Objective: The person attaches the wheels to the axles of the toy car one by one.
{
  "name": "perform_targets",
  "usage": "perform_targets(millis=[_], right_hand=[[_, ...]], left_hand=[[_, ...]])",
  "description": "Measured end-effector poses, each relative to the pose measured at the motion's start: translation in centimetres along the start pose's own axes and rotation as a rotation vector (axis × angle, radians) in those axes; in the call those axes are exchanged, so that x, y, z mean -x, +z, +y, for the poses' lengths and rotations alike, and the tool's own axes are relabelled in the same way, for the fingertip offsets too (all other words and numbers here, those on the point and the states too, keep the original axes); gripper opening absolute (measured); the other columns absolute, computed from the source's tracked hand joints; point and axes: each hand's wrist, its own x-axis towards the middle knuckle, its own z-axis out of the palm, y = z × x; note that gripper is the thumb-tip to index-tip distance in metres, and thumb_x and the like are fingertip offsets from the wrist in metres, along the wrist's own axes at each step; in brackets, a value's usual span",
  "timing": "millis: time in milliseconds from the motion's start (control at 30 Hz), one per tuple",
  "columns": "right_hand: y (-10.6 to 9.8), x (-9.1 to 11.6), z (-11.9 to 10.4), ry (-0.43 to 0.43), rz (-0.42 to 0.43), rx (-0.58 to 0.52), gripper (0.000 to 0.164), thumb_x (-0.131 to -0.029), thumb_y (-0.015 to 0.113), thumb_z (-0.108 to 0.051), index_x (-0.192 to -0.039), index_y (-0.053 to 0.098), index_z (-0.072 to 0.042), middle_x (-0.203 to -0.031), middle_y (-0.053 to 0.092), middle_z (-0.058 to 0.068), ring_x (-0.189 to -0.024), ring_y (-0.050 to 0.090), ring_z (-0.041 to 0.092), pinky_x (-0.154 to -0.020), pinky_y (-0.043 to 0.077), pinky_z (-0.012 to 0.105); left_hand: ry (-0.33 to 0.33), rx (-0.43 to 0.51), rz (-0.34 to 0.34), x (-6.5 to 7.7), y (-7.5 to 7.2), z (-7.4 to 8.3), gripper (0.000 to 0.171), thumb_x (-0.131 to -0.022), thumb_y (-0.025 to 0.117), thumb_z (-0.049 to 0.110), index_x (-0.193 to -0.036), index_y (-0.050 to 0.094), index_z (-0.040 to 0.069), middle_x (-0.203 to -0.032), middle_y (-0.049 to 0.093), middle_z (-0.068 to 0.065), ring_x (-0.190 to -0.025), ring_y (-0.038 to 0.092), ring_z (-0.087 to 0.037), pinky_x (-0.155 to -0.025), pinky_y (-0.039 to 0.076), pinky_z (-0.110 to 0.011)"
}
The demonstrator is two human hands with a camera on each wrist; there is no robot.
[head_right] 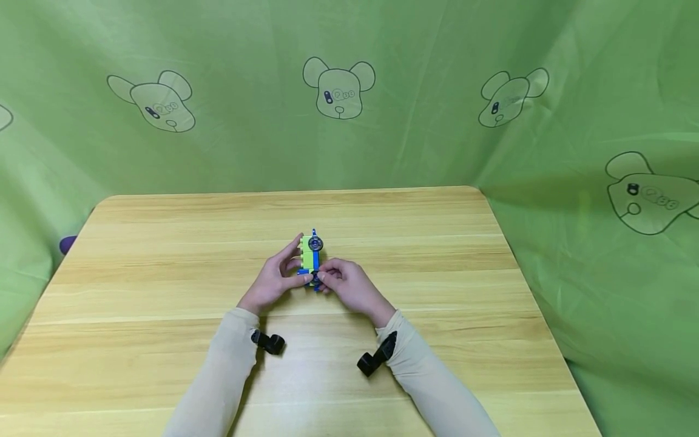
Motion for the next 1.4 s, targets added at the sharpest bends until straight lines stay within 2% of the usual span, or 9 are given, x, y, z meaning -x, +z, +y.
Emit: perform_targets(millis=[333, 633, 933, 1067, 1167, 1233, 1333, 1400], right_hand=[[0.0, 0.0, 0.0, -0.028, -0.026, 0.024, 0.016, -0.099, 0.056, -0.004, -0.107, 0.062, 0.008, -0.088, 0.066, 0.012, -0.082, 0.065, 0.035, -0.074, 0.057, 0.044], [0.0, 0.1, 0.3, -0.008, -0.003, 0.008, 0.014, -0.098, 0.057, -0.003, -0.107, 0.062, 0.006, -0.089, 0.067, 0.011, -0.084, 0.065, 0.035, -0.077, 0.057, 0.044], [-0.1, 0.2, 0.7, -0.02, 0.007, 0.031, 0.012, -0.097, 0.061, -0.006, -0.104, 0.064, 0.003, -0.09, 0.066, 0.01, -0.086, 0.065, 0.035, -0.078, 0.056, 0.047], [-0.3, 0.2, 0.6, -0.019, 0.032, 0.044, 0.014, -0.096, 0.063, -0.009, -0.104, 0.065, 0.002, -0.092, 0.067, 0.01, -0.087, 0.064, 0.035, -0.078, 0.055, 0.048], [-0.3, 0.4, 0.1, 0.003, 0.033, 0.039, 0.015, -0.096, 0.062, -0.007, -0.106, 0.065, 0.004, -0.095, 0.067, 0.014, -0.089, 0.064, 0.038, -0.081, 0.053, 0.052], [-0.4, 0.4, 0.2, 0.005, 0.031, 0.039, 0.016, -0.096, 0.062, -0.008, -0.107, 0.065, 0.004, -0.095, 0.067, 0.014, -0.09, 0.064, 0.038, -0.081, 0.053, 0.052], [-0.6, 0.4, 0.3, 0.001, 0.037, 0.054, 0.015, -0.097, 0.061, -0.009, -0.107, 0.065, 0.002, -0.096, 0.067, 0.014, -0.09, 0.064, 0.037, -0.081, 0.054, 0.049], [-0.7, 0.4, 0.8, -0.011, 0.053, 0.058, 0.014, -0.097, 0.061, -0.011, -0.106, 0.066, -0.002, -0.095, 0.067, 0.013, -0.089, 0.064, 0.034, -0.08, 0.055, 0.046]], left_hand=[[0.019, 0.003, -0.033, 0.1, 0.0, 0.1, 0.093, -0.084, 0.075, -0.002, -0.157, 0.019, 0.011, -0.135, 0.044, -0.016, -0.115, 0.057, -0.029, -0.096, 0.049, -0.035], [0.007, -0.027, 0.003, 0.0, -0.1, -0.2, 0.092, -0.082, 0.077, 0.001, -0.156, 0.026, 0.022, -0.136, 0.045, -0.014, -0.116, 0.055, -0.027, -0.1, 0.046, -0.036], [0.006, -0.017, -0.013, 0.0, -0.1, -0.1, 0.081, -0.088, 0.066, -0.006, -0.156, 0.029, 0.019, -0.138, 0.046, -0.019, -0.117, 0.054, -0.033, -0.099, 0.047, -0.038], [0.007, 0.019, -0.025, -0.2, -0.2, 0.2, 0.077, -0.088, 0.063, -0.01, -0.153, 0.026, 0.006, -0.14, 0.045, -0.023, -0.12, 0.051, -0.037, -0.103, 0.044, -0.039], [0.014, 0.043, -0.017, -0.2, -0.1, 0.3, 0.067, -0.088, 0.062, -0.013, -0.146, 0.03, -0.003, -0.139, 0.047, -0.024, -0.12, 0.05, -0.038, -0.104, 0.042, -0.038], [0.008, 0.044, -0.013, 0.1, 0.0, 1.1, 0.061, -0.087, 0.061, -0.014, -0.141, 0.032, -0.008, -0.137, 0.048, -0.026, -0.12, 0.05, -0.039, -0.104, 0.042, -0.038], [0.023, 0.048, -0.003, 0.5, 0.1, 2.0, 0.058, -0.087, 0.062, -0.013, -0.139, 0.036, -0.009, -0.136, 0.049, -0.026, -0.12, 0.05, -0.039, -0.105, 0.041, -0.038], [0.023, 0.04, -0.012, 0.8, 0.2, 2.9, 0.058, -0.088, 0.061, -0.013, -0.14, 0.037, -0.011, -0.136, 0.048, -0.028, -0.121, 0.049, -0.042, -0.107, 0.039, -0.044]])
